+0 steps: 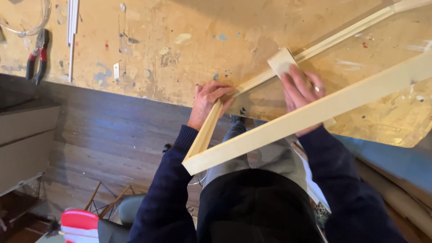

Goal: Sanding the joints and surfaces of a wooden picture frame with a sanding block and fitting frame components together.

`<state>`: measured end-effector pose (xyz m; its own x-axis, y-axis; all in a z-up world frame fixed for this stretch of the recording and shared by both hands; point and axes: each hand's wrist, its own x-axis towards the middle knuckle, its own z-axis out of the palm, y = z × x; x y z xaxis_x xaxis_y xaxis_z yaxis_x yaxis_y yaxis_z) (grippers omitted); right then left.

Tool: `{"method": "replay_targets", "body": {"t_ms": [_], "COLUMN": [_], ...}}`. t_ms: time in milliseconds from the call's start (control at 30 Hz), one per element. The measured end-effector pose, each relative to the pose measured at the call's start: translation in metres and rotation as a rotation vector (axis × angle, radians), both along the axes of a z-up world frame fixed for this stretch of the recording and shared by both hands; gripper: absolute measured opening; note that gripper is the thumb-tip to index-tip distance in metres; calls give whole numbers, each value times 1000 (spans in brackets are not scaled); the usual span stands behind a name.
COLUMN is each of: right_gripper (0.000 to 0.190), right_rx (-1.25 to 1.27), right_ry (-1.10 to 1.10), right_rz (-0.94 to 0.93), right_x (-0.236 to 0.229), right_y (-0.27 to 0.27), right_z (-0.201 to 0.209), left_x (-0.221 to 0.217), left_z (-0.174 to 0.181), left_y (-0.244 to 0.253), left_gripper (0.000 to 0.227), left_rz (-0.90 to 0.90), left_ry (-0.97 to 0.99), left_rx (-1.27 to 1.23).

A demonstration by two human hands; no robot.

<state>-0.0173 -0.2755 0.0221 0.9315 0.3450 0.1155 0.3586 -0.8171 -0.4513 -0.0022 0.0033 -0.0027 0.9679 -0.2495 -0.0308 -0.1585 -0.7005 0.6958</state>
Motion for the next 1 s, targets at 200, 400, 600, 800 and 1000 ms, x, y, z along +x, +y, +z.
{"method": "replay_targets", "body": {"t_ms": [200,400,600,800,1000], "right_gripper": [54,43,47,48,48], "right_rx": [-39,67,9,8,-4], "right_ry": [14,-84,-14,-51,9], "right_rz": [40,7,42,-19,-22], "right_x": [-12,12,9,19,35], "right_y": [1,1,-34,-28,-71], "right_z": [-13,-28,-20,-13,-29], "left_x": [4,2,7,7,10], "left_z": [-7,1,3,10,19], "left_y": [-4,-1,-6,-8,-10], "left_gripper": [31,31,34,36,34], "left_rz": [-53,-59,-56,-86,-68], "left_ry": [-22,-18,10,10,74], "left_rx": [-8,-15,-2,-3,41]}}
